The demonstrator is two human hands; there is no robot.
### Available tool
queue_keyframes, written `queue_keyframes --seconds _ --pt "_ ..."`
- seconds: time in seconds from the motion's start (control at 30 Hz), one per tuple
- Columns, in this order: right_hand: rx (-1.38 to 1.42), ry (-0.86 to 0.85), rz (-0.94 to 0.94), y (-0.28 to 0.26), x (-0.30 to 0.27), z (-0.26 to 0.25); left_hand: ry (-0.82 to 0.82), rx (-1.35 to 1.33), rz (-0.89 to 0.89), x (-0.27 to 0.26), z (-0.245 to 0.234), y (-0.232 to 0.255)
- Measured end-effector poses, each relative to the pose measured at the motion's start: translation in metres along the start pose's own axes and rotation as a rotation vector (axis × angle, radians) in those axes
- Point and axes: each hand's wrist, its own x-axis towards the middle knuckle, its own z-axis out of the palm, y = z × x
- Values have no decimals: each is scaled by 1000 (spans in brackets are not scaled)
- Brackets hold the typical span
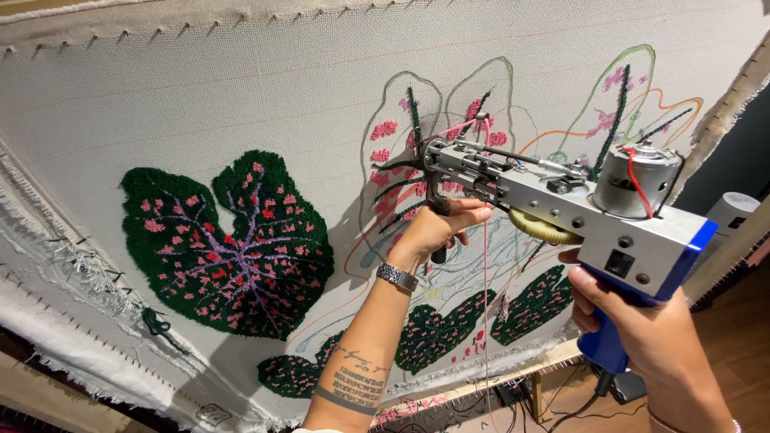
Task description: Use a tufting gun to create a leaf design on a stretched canvas.
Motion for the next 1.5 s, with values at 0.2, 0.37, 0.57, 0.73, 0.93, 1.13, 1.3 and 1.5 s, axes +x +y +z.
queue_keyframes --seconds 0.2,0.37,0.57,0.73,0.93,1.13,1.3,1.5 --pt "-51 70 38 7 3 10 30 -13 -28 9 -8 -5" --pt "-91 84 30 11 6 10 41 2 -68 16 -13 -4" --pt "-46 79 4 13 8 6 -24 -88 71 22 -13 -4" --pt "15 19 -31 19 11 0 -73 -48 126 17 -12 11" --pt "-24 43 -11 15 11 -7 -123 -31 155 26 -16 -5" --pt "-55 -52 -64 16 -1 -40 -274 -64 91 6 1 12" --pt "-31 -32 -9 56 -4 -93 -296 -88 79 4 13 1" --pt "-35 22 14 60 -9 -104 -140 28 102 1 30 -11"
